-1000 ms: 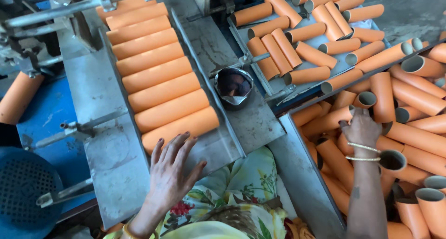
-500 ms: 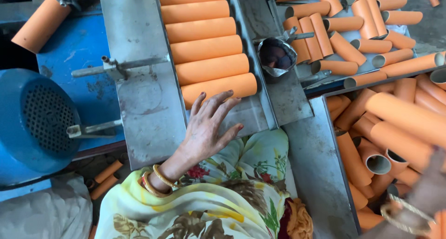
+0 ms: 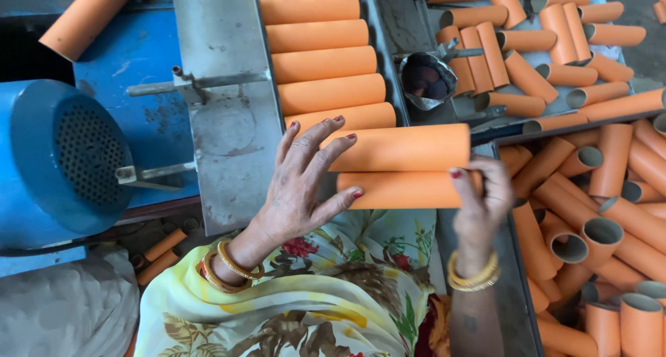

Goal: The person sits on the floor and repeatedly picks up orange cylindrical objects from a metal bin, places them onto a conveyor belt, and then moves them into a collection bin. The task involves continuous handling of the cylinders by hand.

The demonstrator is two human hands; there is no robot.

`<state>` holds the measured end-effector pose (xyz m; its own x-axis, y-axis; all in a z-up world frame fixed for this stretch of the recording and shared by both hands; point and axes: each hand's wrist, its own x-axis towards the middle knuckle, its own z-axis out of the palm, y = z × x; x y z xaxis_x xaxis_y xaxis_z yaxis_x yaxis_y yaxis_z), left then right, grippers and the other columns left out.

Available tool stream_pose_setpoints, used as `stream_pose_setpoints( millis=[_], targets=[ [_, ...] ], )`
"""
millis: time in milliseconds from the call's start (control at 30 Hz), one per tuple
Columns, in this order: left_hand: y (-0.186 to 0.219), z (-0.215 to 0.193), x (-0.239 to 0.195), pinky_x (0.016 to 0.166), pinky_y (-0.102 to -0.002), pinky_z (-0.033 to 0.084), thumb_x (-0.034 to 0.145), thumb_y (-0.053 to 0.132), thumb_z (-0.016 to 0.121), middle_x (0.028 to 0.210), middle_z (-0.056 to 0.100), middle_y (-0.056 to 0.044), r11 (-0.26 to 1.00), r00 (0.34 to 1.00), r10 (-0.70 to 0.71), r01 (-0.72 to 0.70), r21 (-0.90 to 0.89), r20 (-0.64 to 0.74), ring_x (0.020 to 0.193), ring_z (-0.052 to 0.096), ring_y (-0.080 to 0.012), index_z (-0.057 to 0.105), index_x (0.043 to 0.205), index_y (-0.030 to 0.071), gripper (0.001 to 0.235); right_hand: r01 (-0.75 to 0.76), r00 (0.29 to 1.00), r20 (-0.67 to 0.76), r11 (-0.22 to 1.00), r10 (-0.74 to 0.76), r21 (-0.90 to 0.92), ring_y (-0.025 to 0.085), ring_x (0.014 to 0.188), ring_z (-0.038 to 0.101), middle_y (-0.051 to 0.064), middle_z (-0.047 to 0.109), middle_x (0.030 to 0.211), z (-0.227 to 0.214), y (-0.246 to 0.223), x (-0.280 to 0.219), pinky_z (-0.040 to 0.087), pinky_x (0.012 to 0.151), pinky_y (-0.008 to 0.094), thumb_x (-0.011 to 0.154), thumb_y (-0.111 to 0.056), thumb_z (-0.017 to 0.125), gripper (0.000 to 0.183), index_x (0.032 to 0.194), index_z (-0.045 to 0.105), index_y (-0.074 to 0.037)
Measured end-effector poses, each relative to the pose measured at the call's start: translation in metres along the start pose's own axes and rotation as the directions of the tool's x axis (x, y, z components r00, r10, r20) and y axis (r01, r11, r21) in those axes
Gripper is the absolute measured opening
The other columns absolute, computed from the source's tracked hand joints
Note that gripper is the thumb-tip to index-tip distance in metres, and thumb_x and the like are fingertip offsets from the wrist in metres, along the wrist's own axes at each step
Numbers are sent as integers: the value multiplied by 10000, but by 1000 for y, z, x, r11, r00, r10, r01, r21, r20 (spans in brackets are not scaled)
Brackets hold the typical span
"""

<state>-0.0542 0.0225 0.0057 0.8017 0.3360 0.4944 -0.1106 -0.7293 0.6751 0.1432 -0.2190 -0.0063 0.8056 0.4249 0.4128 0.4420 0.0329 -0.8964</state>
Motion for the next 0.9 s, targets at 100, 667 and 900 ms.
stream_pose_setpoints(
  millis=[100, 667, 900],
  targets=[
    [-6, -2, -3, 1258, -597, 214, 932, 453, 724, 1559, 463, -165, 999, 999, -40, 40, 23, 8, 1456, 439, -360, 512, 1461, 103, 669, -136, 990, 45, 985, 132, 103, 74, 869, 614, 30, 657, 988, 30, 19, 3, 511, 784, 220, 964, 19, 711, 129, 1051, 629, -28],
    [-43, 39, 6, 1194, -679, 147, 767, 550, 779, 1600, 308, -221, 940, 973, -130, 61, 335, 189, 1502, 284, -424, 356, 1558, 182, 969, -308, 947, 137, 944, 291, 121, 34, 881, 553, -28, 616, 967, 80, 59, 49, 469, 808, 197, 1007, -61, 679, 68, 1049, 628, -45],
    [-47, 43, 10, 1187, -671, 152, 756, 548, 791, 1604, 304, -226, 940, 968, -155, 83, 331, 199, 1487, 284, -432, 365, 1553, 174, 978, -218, 961, 151, 971, 231, -93, 31, 842, 537, -38, 621, 942, 87, 54, 58, 455, 779, 221, 1034, -127, 635, 92, 1088, 619, -55]
  ],
)
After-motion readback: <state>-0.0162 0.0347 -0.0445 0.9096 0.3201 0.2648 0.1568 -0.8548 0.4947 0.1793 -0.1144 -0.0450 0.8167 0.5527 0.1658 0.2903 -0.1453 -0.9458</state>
